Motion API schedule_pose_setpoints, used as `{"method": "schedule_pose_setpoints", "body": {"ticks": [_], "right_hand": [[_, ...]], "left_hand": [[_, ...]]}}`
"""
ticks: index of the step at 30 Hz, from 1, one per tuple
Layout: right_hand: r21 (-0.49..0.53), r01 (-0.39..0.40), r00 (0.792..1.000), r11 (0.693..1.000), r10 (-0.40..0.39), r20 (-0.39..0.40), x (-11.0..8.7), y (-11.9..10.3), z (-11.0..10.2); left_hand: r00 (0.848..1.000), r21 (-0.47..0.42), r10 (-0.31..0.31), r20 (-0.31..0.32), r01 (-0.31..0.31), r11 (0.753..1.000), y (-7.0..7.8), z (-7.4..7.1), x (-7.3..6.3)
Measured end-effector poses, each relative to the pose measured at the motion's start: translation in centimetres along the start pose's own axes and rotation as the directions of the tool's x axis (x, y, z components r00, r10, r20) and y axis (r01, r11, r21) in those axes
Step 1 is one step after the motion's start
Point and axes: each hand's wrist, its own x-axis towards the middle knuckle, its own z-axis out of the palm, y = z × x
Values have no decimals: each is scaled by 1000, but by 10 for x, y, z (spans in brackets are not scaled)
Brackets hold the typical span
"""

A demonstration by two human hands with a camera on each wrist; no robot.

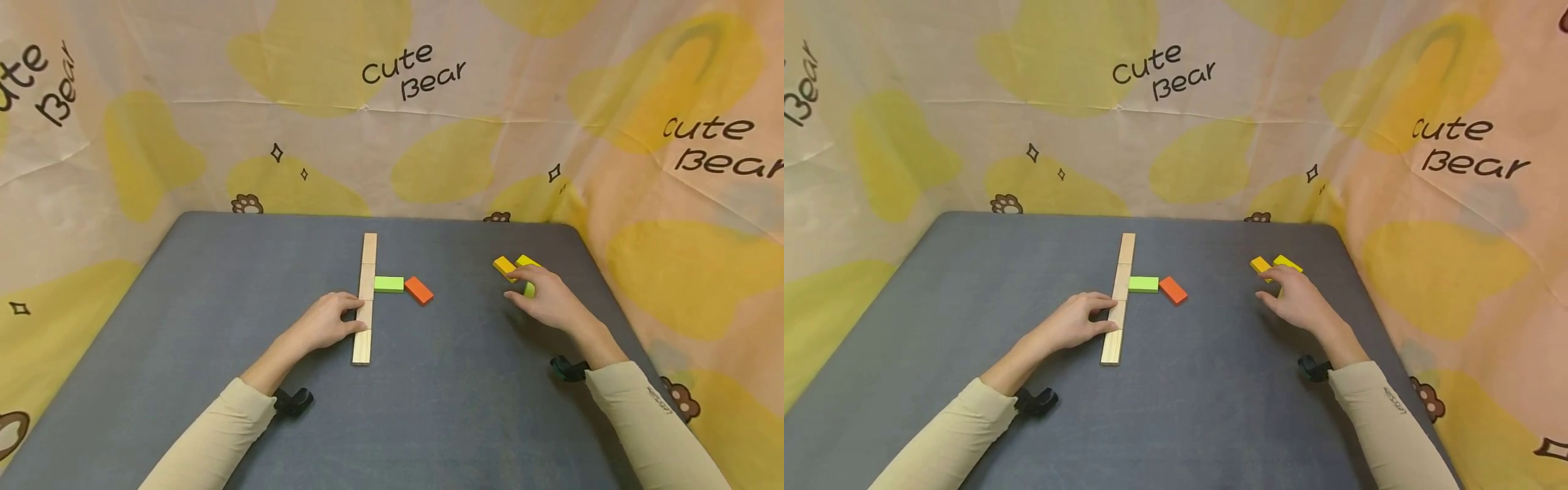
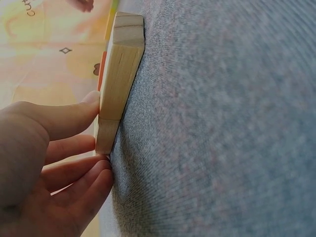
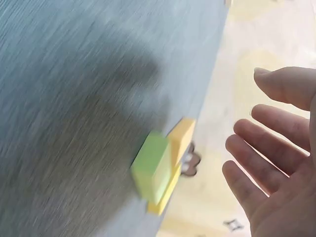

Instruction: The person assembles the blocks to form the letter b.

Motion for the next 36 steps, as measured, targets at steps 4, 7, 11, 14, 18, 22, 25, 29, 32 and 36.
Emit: {"method": "schedule_pose_setpoints", "body": {"ticks": [4, 7, 11, 14, 18, 22, 25, 29, 32, 36], "right_hand": [[-10, -33, 999, 999, 33, -14, -6, 13, -6], [-23, -46, 999, 999, 46, -19, -9, 22, -8], [-38, -44, 999, 998, 43, -28, -12, 34, -8], [-31, -51, 998, 998, 50, -33, -14, 42, -7], [-7, -86, 996, 996, 86, -35, -15, 51, -5], [12, -119, 993, 993, 119, -26, -18, 57, -2], [27, -137, 990, 990, 137, -20, -19, 62, -1], [39, -158, 987, 987, 158, -4, -20, 66, 0], [43, -163, 987, 986, 163, 7, -19, 67, 0], [46, -153, 988, 987, 154, -5, -17, 67, 1]], "left_hand": [[1000, -2, 6, -6, -6, 1000, 0, -1, 0], [1000, 0, 9, -13, -9, 1000, 0, -1, 0], [1000, 3, 7, -13, -7, 1000, 0, -2, -2], [1000, 4, 4, -11, -4, 1000, 0, -3, -2], [1000, 9, 16, -19, -16, 1000, 0, -3, -2], [999, 13, 33, -28, -33, 999, 1, -4, -2], [999, 10, 31, -29, -30, 999, 2, -4, -2], [999, 11, 25, -28, -24, 1000, 2, -5, -3], [999, 15, 23, -28, -22, 1000, 2, -5, -2], [999, 17, 22, -28, -22, 1000, 2, -5, -3]]}}
